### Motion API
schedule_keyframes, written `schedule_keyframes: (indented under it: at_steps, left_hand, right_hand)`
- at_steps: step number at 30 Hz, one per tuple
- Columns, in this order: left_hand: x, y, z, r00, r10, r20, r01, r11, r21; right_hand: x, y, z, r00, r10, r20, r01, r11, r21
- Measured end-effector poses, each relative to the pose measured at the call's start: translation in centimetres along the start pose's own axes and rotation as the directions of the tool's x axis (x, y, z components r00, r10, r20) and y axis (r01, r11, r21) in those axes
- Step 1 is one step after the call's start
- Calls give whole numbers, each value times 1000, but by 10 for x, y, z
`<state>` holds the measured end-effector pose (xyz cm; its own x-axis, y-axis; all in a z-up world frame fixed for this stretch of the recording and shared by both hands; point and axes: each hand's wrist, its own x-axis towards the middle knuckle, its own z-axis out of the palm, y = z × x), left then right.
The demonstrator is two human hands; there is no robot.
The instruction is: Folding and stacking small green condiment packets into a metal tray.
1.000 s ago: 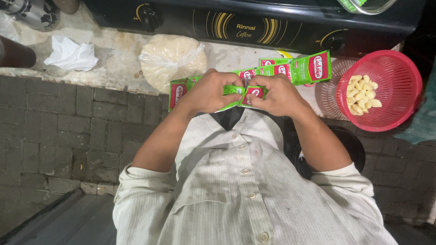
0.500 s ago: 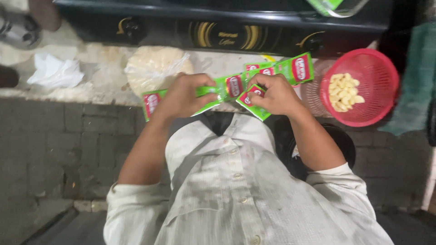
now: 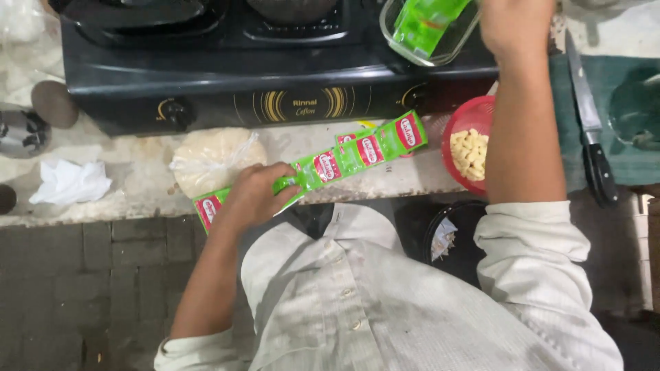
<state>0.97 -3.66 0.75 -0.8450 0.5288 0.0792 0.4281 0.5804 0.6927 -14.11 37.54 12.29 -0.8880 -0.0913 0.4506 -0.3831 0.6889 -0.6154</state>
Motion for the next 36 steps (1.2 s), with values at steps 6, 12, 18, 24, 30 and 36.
schedule_keyframes:
  at_steps: [6,12,18,24,30,36]
  left_hand:
    - [-5,-4,-3,1000,4,-17,-4,1000,12]
    - [6,-6,2,999,-35,25,34,998,60]
    - [15,17,-9,1000,26,7,-25,997,-74]
    - [30,52,-23,978,202,-52,-209,934,-289]
    - [17,34,-22,997,-45,55,46,999,-20]
    - [12,23,-12,969,-197,153,191,980,53]
  right_hand:
    - [1,16,19,977,193,85,-195,981,9]
    - [-2,-8,6,999,-11,35,27,868,-496]
    - [-56,-84,12,984,-144,-105,148,988,38]
    - [-135,-122,104,826,-64,560,-179,912,369]
    - [-155,-89,121,903,64,425,-227,911,345]
    - [-150,-80,109,899,35,437,-89,991,104]
